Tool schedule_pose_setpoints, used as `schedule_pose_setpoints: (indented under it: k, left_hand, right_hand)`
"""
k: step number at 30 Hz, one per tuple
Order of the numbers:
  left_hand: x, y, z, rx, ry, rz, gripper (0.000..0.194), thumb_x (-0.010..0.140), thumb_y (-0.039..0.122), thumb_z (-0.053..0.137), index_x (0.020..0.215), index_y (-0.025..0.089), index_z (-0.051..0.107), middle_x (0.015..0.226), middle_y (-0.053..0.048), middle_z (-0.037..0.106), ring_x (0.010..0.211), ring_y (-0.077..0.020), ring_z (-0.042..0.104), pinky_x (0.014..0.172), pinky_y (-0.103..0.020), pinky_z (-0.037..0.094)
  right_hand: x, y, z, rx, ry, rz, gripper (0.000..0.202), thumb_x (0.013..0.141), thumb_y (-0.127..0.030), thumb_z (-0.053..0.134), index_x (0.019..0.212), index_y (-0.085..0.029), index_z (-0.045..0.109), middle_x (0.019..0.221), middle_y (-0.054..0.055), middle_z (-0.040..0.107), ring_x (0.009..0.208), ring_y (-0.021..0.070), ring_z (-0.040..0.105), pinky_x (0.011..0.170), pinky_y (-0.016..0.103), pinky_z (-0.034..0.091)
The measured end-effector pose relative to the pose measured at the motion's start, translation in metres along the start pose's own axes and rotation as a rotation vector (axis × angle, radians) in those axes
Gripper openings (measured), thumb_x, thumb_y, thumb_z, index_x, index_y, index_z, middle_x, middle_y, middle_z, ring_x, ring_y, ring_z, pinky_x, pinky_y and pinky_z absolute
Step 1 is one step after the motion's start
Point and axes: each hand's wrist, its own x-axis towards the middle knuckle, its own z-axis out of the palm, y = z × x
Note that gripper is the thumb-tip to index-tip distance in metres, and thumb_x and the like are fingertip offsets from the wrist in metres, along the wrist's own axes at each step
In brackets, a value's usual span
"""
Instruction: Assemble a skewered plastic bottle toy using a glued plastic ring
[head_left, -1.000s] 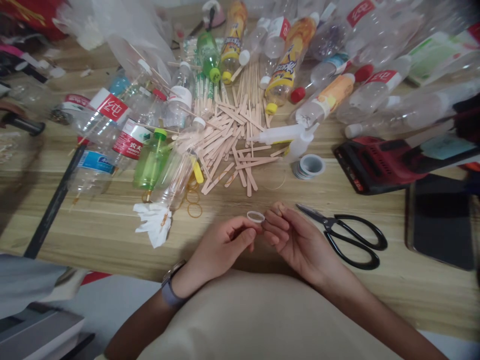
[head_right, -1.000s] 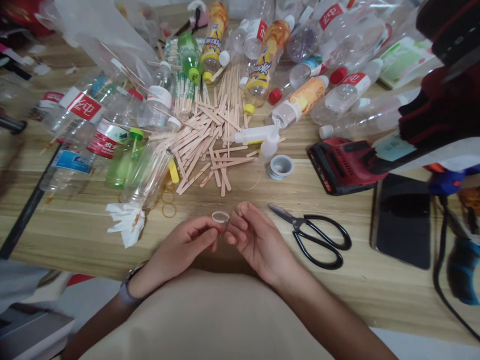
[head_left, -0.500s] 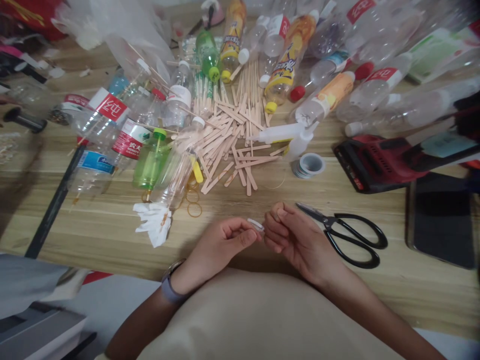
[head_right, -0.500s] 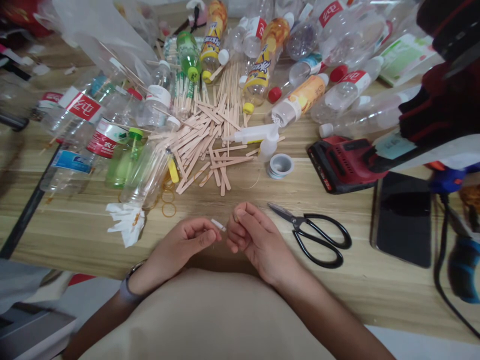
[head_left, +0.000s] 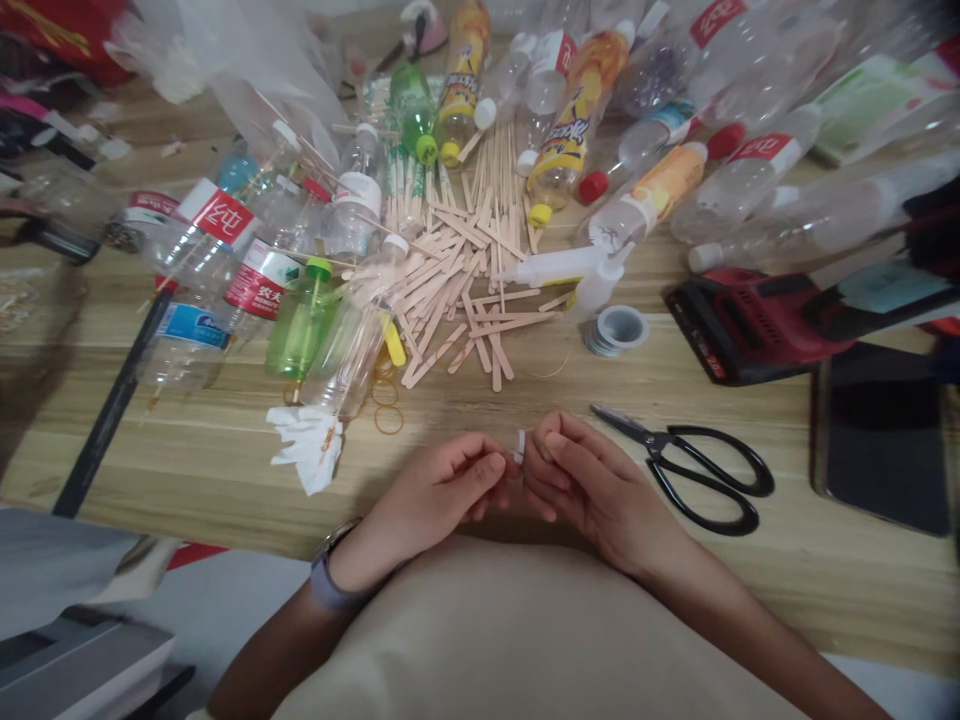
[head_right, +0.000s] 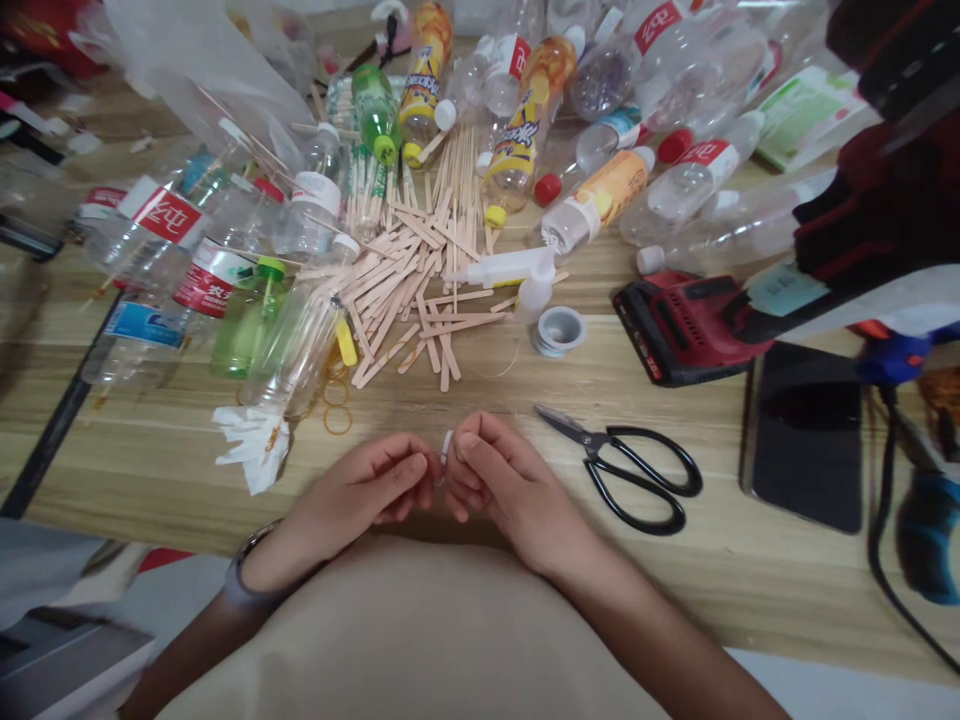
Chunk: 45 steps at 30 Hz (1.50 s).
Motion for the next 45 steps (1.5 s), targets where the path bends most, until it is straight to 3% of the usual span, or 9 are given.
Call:
schedule_pose_setpoints:
  k: [11,17,21,27,30,36,41,45]
  left_hand:
    - [-0.003,0.006,-0.007,0.062,-0.066,-0.048,0.037,0.090,0.054,0.047,0.086,0.018,0.056,0.076,0.003,0.056,0.050,-0.0072,0.043,0.046,-0.022,0.031]
    - [-0.002,0.007,-0.001,0.110,0.070,-0.010,0.026,0.091,0.040,0.046,0.078,0.019,0.057,0.054,0.009,0.039,0.048,-0.0080,0.032,0.049,-0.023,0.027]
    - [0.000,0.006,0.003,0.093,0.146,-0.013,0.023,0.086,0.041,0.054,0.080,0.019,0.059,0.051,0.010,0.038,0.047,-0.0082,0.032,0.049,-0.023,0.025]
    - [0.002,0.002,0.002,-0.006,0.149,-0.004,0.020,0.083,0.037,0.061,0.085,0.018,0.067,0.070,0.003,0.064,0.063,-0.0109,0.053,0.062,-0.023,0.039]
    - [0.001,0.001,0.001,0.040,0.120,0.029,0.019,0.084,0.034,0.060,0.085,0.017,0.068,0.081,0.000,0.069,0.075,-0.0139,0.059,0.070,-0.025,0.041]
    - [-0.001,0.004,-0.001,0.117,0.109,0.137,0.018,0.088,0.032,0.054,0.080,0.018,0.062,0.074,0.002,0.060,0.071,-0.0126,0.052,0.069,-0.025,0.040]
    - [0.002,0.003,0.000,0.061,0.061,0.309,0.022,0.092,0.032,0.053,0.076,0.018,0.060,0.080,0.000,0.054,0.078,-0.0134,0.052,0.074,-0.025,0.041]
    - [0.005,-0.007,0.002,-0.166,0.081,0.285,0.025,0.091,0.038,0.058,0.078,0.017,0.062,0.093,-0.001,0.055,0.064,-0.0079,0.043,0.057,-0.021,0.036]
  right_hand:
    - [-0.002,0.001,-0.001,-0.114,-0.068,-0.002,0.031,0.094,-0.037,0.059,0.069,-0.021,0.050,0.059,-0.008,0.038,0.050,0.0089,0.030,0.047,0.022,0.037]
    - [-0.002,0.001,-0.004,-0.101,-0.073,0.013,0.028,0.095,-0.035,0.057,0.071,-0.021,0.053,0.059,-0.007,0.037,0.050,0.0090,0.029,0.048,0.022,0.038]
    - [-0.001,0.002,-0.005,-0.049,-0.081,0.011,0.028,0.096,-0.030,0.056,0.070,-0.021,0.052,0.061,-0.007,0.038,0.051,0.0089,0.030,0.047,0.020,0.039]
    - [0.000,0.001,-0.003,0.057,-0.070,0.049,0.026,0.094,-0.028,0.059,0.070,-0.020,0.054,0.060,-0.007,0.038,0.051,0.0088,0.031,0.048,0.019,0.039]
    - [0.000,-0.002,-0.002,0.076,-0.038,0.044,0.028,0.093,-0.028,0.061,0.067,-0.020,0.053,0.058,-0.007,0.038,0.052,0.0089,0.032,0.047,0.018,0.039]
    - [0.001,-0.002,-0.003,-0.010,0.040,0.001,0.028,0.091,-0.033,0.064,0.069,-0.020,0.052,0.061,-0.006,0.047,0.053,0.0094,0.039,0.049,0.021,0.038]
    - [-0.002,-0.002,-0.005,-0.315,0.043,-0.111,0.029,0.095,-0.038,0.058,0.073,-0.020,0.056,0.068,-0.003,0.055,0.059,0.0114,0.048,0.056,0.026,0.038]
    - [-0.002,0.000,-0.006,-0.336,0.053,-0.164,0.026,0.097,-0.037,0.055,0.076,-0.021,0.058,0.073,-0.002,0.059,0.060,0.0123,0.047,0.058,0.028,0.038]
